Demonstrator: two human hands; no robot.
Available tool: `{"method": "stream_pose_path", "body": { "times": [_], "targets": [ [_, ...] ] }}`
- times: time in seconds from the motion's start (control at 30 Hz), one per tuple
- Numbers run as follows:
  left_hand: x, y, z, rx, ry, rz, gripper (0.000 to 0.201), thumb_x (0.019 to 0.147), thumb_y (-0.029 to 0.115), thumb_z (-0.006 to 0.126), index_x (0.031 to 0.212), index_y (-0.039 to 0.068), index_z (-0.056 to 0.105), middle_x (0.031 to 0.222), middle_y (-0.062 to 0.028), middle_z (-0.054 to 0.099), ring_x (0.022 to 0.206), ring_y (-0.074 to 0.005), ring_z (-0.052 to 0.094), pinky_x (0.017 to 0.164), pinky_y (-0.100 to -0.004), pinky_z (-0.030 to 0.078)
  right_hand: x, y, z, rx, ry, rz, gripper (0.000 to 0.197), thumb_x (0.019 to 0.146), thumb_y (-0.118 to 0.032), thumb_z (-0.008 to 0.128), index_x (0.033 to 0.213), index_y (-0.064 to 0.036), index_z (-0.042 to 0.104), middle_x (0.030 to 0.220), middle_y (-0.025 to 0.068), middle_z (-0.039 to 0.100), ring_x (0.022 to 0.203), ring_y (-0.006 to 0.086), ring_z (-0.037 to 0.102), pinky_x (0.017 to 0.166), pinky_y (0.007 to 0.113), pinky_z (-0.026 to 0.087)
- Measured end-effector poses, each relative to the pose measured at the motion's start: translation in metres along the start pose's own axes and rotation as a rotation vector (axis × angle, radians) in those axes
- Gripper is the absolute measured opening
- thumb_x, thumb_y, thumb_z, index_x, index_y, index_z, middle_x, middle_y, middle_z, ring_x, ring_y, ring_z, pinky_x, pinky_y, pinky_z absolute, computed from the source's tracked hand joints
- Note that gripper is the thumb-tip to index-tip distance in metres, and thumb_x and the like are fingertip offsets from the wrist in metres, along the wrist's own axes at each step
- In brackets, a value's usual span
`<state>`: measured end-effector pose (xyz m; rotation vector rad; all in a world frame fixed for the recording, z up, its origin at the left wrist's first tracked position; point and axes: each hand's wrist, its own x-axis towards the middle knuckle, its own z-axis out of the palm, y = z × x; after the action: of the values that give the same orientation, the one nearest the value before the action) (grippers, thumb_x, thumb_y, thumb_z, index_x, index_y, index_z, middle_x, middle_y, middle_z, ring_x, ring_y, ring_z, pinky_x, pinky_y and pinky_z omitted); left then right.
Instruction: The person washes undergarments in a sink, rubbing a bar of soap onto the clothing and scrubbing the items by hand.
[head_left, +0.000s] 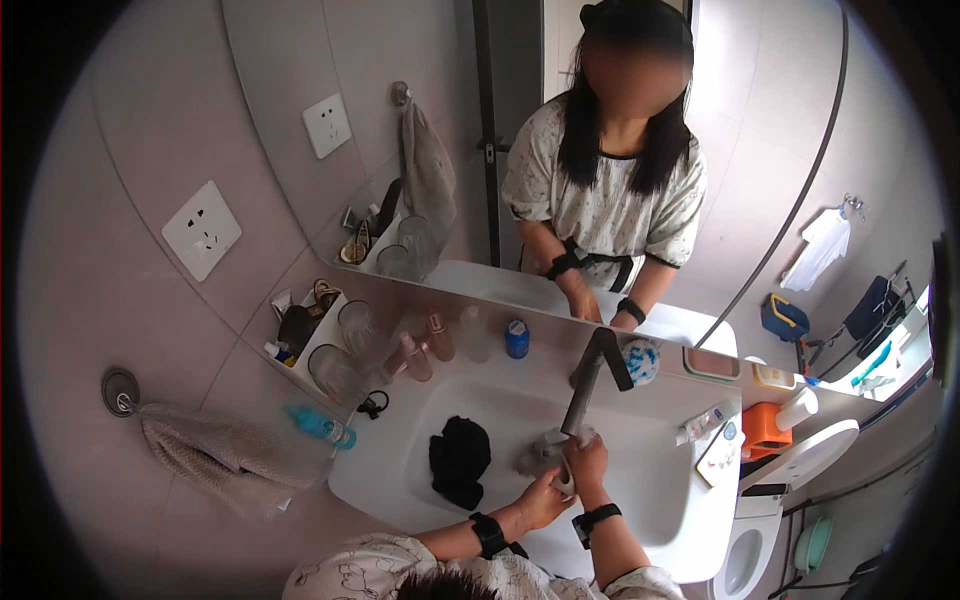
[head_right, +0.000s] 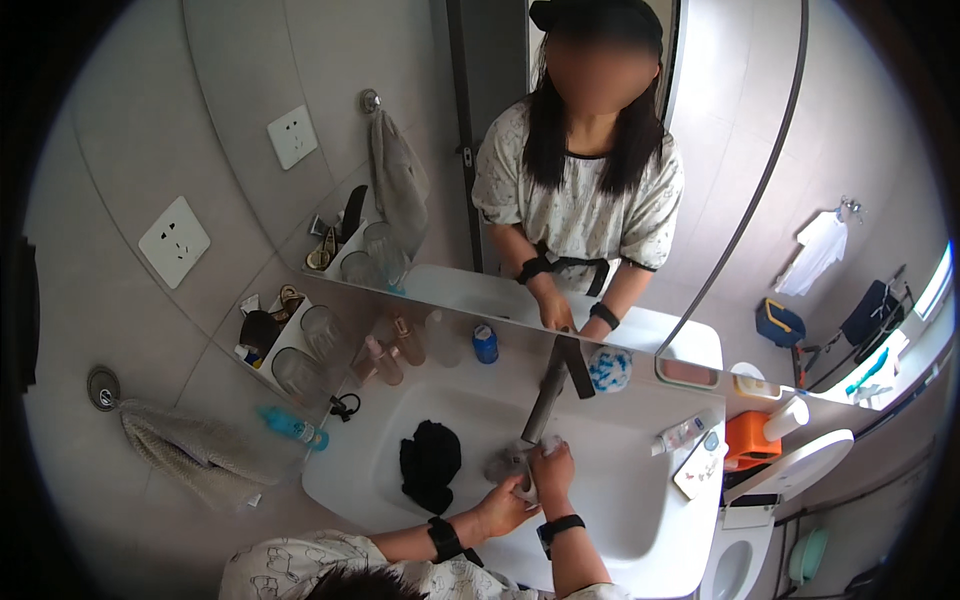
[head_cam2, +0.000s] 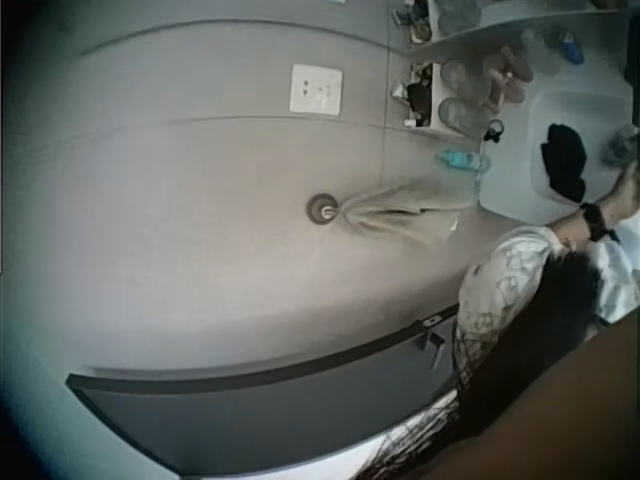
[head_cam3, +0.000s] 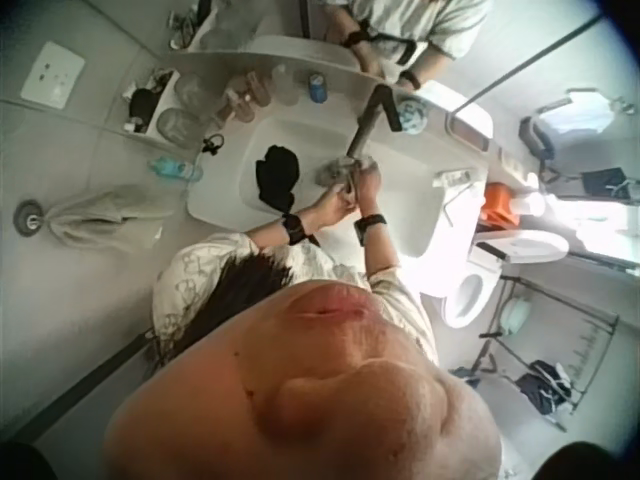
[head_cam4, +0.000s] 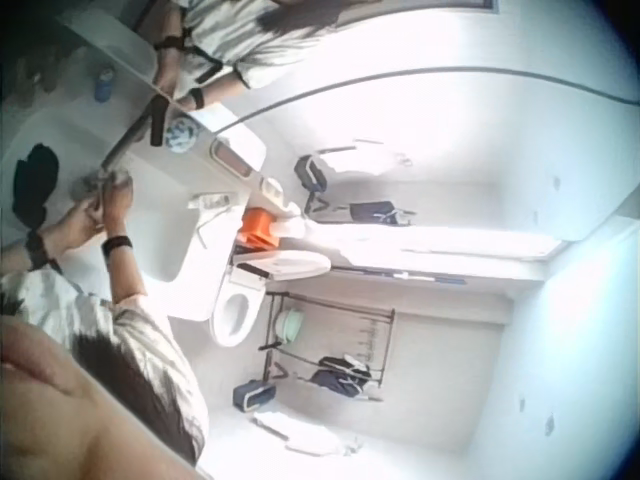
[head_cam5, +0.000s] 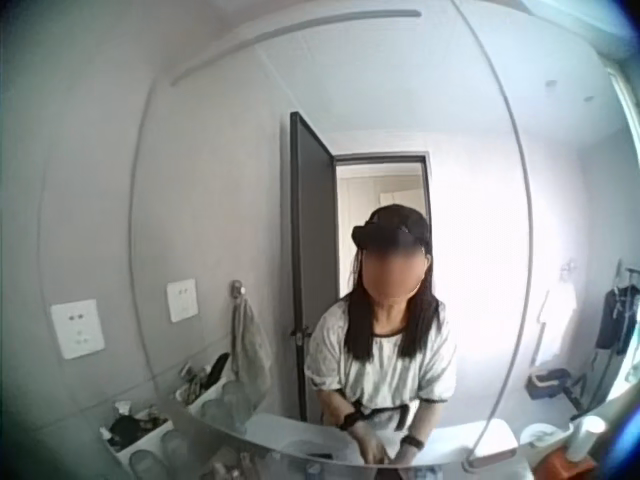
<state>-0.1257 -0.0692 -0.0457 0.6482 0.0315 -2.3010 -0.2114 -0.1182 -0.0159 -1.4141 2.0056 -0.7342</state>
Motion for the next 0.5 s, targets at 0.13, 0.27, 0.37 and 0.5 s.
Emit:
{"method": "stream_pose_path", "body": {
  "times": [0.13, 0.27, 0.37, 0.5],
  "targets": [
    [-0.012, 0.037, 0.001, 0.057, -0.052, 0.089, 0.048, 0.087, 0.049, 0.037, 0.112, 0.009, 0.047, 0.111, -0.0079, 0.053, 0.101, -0.0208, 0.051, 0.092, -0.0363, 0.037, -0.058, -0.038, 0.001, 0.011, -0.114, -0.234, 0.036, 0.073, -0.032, 0.062, 0.086, 0.0004, 0.057, 0.084, 0.0240, 0.059, 0.080, 0.0400, 0.057, 0.070, 0.044, 0.046],
    [0.024, 0.028, -0.071, -0.001, -0.067, 0.083, 0.045, 0.086, 0.049, 0.038, 0.112, 0.014, 0.050, 0.109, -0.0051, 0.056, 0.100, -0.0200, 0.053, 0.090, -0.0368, 0.040, -0.041, -0.018, 0.013, 0.202, -0.046, -0.273, 0.033, 0.073, -0.028, 0.059, 0.085, 0.0026, 0.057, 0.087, 0.0271, 0.057, 0.084, 0.0426, 0.055, 0.074, 0.043, 0.046],
    [0.000, 0.005, 0.006, 0.101, 0.151, 0.210, 0.047, 0.087, 0.049, 0.038, 0.117, 0.014, 0.049, 0.110, -0.0034, 0.056, 0.101, -0.0184, 0.053, 0.090, -0.0349, 0.040, 0.007, 0.014, -0.008, 0.319, -0.100, 0.093, 0.026, 0.073, -0.019, 0.056, 0.088, 0.0032, 0.057, 0.081, 0.0197, 0.060, 0.079, 0.0351, 0.059, 0.073, 0.039, 0.047],
    [0.009, 0.040, -0.013, 0.046, -0.056, 0.204, 0.048, 0.088, 0.047, 0.037, 0.119, 0.012, 0.047, 0.113, -0.0061, 0.055, 0.102, -0.0196, 0.053, 0.090, -0.0343, 0.041, -0.041, 0.021, 0.028, 0.327, 0.053, -0.516, 0.032, 0.072, -0.019, 0.059, 0.097, 0.0010, 0.054, 0.100, 0.0200, 0.056, 0.092, 0.0328, 0.055, 0.079, 0.039, 0.044]
  ]
}}
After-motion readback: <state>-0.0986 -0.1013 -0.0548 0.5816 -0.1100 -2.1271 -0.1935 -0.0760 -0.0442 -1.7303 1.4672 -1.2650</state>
